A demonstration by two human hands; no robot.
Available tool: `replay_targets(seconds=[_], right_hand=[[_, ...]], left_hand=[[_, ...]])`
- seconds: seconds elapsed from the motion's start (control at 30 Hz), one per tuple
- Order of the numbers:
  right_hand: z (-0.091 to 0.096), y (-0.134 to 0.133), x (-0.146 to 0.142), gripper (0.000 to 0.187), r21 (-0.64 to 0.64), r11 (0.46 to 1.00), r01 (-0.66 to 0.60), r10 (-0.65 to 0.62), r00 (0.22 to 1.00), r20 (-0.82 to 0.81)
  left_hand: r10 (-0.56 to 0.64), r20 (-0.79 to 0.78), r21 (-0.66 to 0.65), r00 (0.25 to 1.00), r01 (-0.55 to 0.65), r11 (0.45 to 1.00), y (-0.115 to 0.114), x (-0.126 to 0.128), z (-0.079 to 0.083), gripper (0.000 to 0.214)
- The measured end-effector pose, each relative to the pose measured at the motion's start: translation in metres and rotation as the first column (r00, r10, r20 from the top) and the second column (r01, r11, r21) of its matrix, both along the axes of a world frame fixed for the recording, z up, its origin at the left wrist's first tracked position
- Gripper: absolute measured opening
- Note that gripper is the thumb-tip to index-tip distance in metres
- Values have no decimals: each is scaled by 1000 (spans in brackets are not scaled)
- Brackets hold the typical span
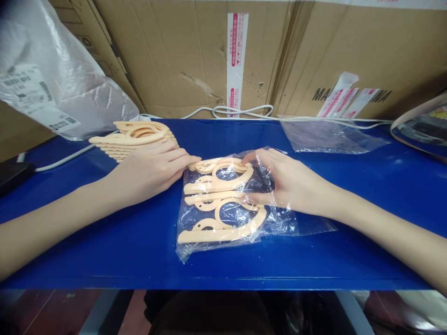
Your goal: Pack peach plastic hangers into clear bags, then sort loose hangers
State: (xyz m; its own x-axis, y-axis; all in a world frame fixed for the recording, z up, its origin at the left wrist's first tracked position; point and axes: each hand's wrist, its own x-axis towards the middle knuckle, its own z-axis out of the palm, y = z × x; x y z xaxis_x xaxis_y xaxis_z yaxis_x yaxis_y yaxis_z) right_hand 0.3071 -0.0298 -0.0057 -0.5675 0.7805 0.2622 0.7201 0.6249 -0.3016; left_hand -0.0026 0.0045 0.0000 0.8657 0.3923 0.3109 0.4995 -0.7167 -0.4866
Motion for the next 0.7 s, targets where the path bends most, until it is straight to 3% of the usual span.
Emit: replay_targets(seconds=[0.27,0.4,0.5,0.6,0.7], right_hand=[[0,0,0,63,11,1000,-12,12,1000,9],[3,1,3,60,-28,998,-65,65,998,13],[6,3,8,61,-71,991,-115,117,992,35],[10,4,11,63,-88,985,-147,150,988,26],[12,6,14,67,-106,979,-174,177,984,24]], left_hand=[[-20,21,7,1000,20,1000,-1,0,1,32],[-87,168,-86,982,102,991,-15,7,7,29],[-168,244,-280,955,236,931,-31,12,12,17],[-260,180,-479,949,316,819,-43,16,15,26],[-292,166,-552,942,335,764,-47,17,14,29]])
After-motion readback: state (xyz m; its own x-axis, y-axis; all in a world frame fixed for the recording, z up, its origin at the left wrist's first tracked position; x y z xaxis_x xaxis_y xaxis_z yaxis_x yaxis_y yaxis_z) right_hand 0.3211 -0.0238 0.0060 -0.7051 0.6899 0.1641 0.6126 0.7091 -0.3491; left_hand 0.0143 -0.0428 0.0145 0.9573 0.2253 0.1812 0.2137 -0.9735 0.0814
